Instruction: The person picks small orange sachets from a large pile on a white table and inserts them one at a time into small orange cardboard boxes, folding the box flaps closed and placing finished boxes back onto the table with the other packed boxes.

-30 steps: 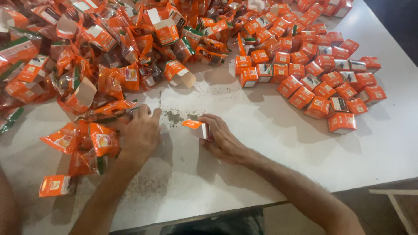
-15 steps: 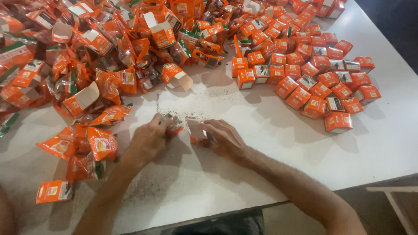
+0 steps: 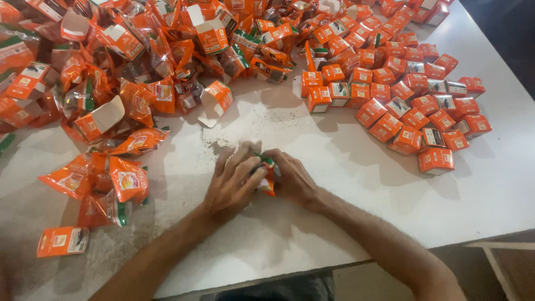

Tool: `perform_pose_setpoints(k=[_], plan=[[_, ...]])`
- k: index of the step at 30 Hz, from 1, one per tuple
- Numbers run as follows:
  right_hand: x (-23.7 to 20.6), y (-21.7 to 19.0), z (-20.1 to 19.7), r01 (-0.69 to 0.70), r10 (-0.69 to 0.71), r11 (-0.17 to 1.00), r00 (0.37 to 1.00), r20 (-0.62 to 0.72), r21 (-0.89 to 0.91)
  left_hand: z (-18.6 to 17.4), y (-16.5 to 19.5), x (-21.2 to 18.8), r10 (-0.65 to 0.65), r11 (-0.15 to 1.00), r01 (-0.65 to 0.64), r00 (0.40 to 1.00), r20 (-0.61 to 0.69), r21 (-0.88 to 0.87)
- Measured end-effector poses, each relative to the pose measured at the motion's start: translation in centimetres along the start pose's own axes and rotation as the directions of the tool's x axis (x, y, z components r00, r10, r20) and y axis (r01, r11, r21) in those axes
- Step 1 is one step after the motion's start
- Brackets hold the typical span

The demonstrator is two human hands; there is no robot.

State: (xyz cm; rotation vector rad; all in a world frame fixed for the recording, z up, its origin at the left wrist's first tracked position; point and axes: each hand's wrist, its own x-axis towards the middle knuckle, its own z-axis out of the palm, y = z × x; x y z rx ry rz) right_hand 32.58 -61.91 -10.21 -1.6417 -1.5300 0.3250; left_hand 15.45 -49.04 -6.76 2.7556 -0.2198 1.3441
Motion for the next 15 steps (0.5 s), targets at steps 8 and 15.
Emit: perform_pose_setpoints(k=[8, 15], plan=[[0.1, -0.9, -0.2, 0.039, -0.040, 0.998, 0.999, -0.027, -0.041, -0.3, 0.9, -0.1, -0.304, 0.952, 0.306, 0.940, 0.156, 0.012], [0.3, -1.7, -0.1, 0.016, -0.017, 0.999, 1.000, -0.016, -0.041, 1.2, 0.4, 0.6, -0.636, 0.725, 0.651, 0.758, 0.143, -0.227]])
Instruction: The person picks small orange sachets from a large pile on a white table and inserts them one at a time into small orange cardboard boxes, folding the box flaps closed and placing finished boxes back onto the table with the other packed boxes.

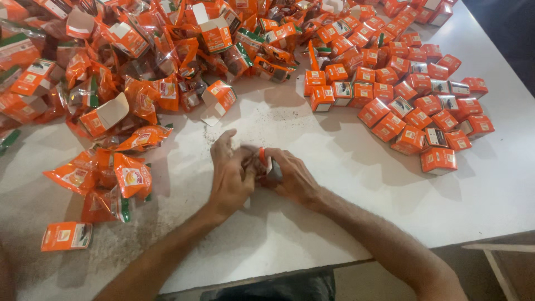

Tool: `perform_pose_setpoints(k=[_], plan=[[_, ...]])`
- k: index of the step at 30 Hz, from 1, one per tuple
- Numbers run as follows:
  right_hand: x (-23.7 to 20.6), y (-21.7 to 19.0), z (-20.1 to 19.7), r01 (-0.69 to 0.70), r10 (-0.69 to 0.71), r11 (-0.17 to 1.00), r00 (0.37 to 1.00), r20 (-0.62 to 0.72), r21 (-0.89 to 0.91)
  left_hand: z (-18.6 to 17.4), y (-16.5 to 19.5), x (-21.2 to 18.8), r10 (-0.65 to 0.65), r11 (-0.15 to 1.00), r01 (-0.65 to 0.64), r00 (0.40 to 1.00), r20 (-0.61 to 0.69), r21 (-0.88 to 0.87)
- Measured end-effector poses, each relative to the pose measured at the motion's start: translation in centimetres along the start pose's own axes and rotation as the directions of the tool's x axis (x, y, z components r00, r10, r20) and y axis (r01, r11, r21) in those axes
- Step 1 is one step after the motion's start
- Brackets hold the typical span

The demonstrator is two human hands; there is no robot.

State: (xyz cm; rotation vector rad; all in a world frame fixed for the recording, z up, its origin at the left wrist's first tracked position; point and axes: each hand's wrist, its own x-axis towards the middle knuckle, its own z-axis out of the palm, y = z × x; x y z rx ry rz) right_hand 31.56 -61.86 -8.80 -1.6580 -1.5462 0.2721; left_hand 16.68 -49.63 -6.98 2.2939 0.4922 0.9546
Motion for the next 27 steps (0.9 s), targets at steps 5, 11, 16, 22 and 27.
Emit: perform_pose_setpoints(k=[5, 11, 16, 22, 27], plan=[[-0.2, 0.3, 0.3, 0.082, -0.078, 0.994, 0.995, -0.055, 0.075, 0.4, -0.6, 0.6, -0.426, 0.793, 0.494, 0.868, 0.255, -0.356], [-0.4, 0.6, 0.2, -0.029, 0.028, 0.997, 0.999, 0.019, 0.073, 1.8, -1.2, 1.0, -0.348, 0.776, 0.329, 0.935, 0.071, -0.538], [-0.4, -0.2, -0.5, 0.271, -0.271, 0.954, 0.962, 0.015, -0.127, 1.6, -2.4, 0.0, -0.388, 0.780, 0.461, 0.887, 0.251, -0.423], [-0.3, -0.8, -0.8, 0.320, -0.313, 0.916, 0.947, 0.069, -0.240, -1.1, -5.4, -0.6, -0.243, 0.426, 0.545, 0.838, 0.489, -0.722], [-0.1, -0.8, -0.5, 0.336, -0.332, 0.894, 0.941, 0.065, -0.296, -0.2, -6.0, 0.7, -0.324, 0.536, 0.583, 0.810, 0.488, -0.611]])
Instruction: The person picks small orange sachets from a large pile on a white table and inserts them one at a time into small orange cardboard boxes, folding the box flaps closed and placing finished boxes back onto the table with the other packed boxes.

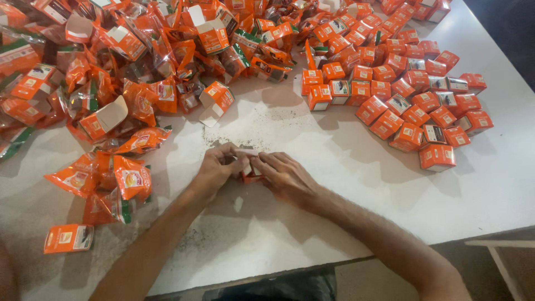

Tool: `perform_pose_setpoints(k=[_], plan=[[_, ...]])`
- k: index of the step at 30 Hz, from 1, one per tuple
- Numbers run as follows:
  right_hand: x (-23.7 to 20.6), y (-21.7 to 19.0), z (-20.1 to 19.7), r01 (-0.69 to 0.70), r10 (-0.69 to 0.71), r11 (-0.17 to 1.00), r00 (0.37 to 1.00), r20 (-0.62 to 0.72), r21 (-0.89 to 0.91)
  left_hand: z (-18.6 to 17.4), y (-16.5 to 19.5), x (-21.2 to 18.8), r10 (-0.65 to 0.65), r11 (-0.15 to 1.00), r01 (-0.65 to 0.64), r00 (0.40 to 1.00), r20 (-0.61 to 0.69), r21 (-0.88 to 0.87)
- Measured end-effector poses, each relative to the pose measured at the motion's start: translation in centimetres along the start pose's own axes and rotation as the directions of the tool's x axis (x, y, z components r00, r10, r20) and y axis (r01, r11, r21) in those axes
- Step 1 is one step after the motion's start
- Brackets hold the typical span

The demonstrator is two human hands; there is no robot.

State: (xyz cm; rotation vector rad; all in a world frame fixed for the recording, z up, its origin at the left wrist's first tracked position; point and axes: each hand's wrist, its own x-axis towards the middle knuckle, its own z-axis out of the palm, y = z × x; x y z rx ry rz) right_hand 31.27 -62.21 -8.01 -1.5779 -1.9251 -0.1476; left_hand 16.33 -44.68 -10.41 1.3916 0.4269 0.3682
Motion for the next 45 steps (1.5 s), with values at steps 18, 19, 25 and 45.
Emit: perform_pose_setpoints(k=[18, 19, 25, 45], plan=[[-1.8, 2.1, 1.7, -0.129, 0.136, 0.966, 0.991, -0.013, 0.224, 2.4, 2.8, -3.4, 0.603, 0.484, -0.617, 0.749, 0.276, 0.620], [-1.8, 2.0, 1.7, -0.138, 0.143, 0.964, 0.990, -0.006, 0.226, 2.4, 2.7, -3.3, 0.591, 0.510, -0.601, 0.764, 0.257, 0.616], [-1.5, 1.9, 1.5, -0.133, 0.137, 0.963, 0.991, 0.001, 0.235, 1.5, 1.8, -2.7, 0.633, 0.423, -0.702, 0.682, 0.368, 0.574], [-0.8, 1.6, 1.1, -0.221, 0.230, 0.954, 0.973, -0.022, 0.203, 2.8, 0.4, -3.1, 0.710, 0.354, -0.607, 0.670, 0.218, 0.711]])
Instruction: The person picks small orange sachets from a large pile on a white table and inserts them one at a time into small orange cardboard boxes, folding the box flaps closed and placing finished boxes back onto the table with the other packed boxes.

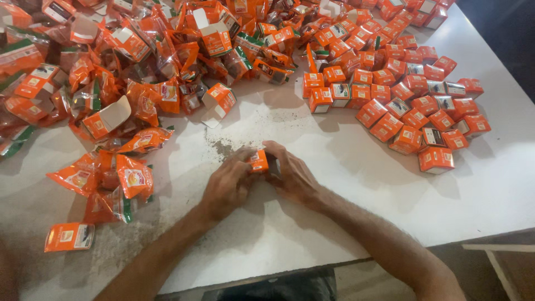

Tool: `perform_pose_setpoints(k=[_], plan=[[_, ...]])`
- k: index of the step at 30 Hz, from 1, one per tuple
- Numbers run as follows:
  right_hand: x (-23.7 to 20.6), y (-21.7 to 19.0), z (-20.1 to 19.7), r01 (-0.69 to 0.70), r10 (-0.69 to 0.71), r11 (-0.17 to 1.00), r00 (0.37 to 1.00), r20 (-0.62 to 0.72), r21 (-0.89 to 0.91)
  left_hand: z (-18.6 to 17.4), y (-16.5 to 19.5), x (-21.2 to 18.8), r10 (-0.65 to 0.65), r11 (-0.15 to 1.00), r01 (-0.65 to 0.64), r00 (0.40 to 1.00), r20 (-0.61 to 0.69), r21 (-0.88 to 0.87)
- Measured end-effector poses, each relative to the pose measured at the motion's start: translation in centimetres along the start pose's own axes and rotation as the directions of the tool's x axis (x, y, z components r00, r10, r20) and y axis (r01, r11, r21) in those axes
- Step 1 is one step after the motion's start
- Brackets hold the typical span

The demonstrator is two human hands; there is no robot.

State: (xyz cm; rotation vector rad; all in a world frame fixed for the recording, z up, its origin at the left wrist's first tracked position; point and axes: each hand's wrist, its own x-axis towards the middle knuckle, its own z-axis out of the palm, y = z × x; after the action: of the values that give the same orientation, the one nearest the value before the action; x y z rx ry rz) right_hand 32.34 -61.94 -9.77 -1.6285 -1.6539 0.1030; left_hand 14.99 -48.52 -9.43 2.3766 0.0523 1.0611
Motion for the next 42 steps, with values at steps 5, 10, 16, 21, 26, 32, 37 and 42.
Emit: perform_pose_setpoints(k=[5, 10, 16, 21, 26, 32, 37, 42], plan=[[0.0, 0.0, 0.1, 0.084, -0.083, 0.996, 0.996, 0.010, -0.035, -0.1, 0.4, 0.3, 0.075, 0.995, -0.080, 0.993, 0.088, 0.058], [2.0, 1.9, -2.1, -0.098, 0.028, 0.948, 0.973, -0.230, -0.302, -0.3, -0.5, 1.3, 0.076, 0.989, -0.080, 0.997, 0.033, 0.128], [1.5, 1.3, -3.0, -0.212, 0.130, 0.967, 0.889, -0.438, -0.143, -1.0, -6.6, 6.7, -0.016, 0.910, 0.100, 0.978, -0.208, 0.403], [2.0, 1.4, -1.6, -0.031, 0.025, 0.999, 0.982, -0.190, -0.029, 0.3, -8.9, 10.5, -0.190, 0.906, 0.186, 0.981, -0.029, 0.379], [2.1, 2.3, -2.7, -0.048, 0.054, 0.960, 0.998, -0.014, 0.275, 3.8, -4.4, 6.5, 0.407, 0.898, -0.433, 0.885, 0.226, 0.076], [0.8, 1.1, -1.9, -0.430, 0.383, 0.834, 0.902, 0.200, 0.345, -1.3, -9.5, 8.2, -0.096, 0.781, 0.100, 0.995, -0.039, 0.617], [0.9, 1.3, 0.2, -0.185, 0.182, 0.982, 0.978, 0.098, 0.026, -3.3, -13.3, 9.6, -0.359, 0.562, 0.202, 0.933, 0.016, 0.802], [0.4, 1.5, 0.7, -0.070, 0.069, 0.995, 0.997, 0.015, 0.072, -0.5, -11.5, 7.3, -0.497, 0.681, 0.291, 0.858, 0.132, 0.673]])
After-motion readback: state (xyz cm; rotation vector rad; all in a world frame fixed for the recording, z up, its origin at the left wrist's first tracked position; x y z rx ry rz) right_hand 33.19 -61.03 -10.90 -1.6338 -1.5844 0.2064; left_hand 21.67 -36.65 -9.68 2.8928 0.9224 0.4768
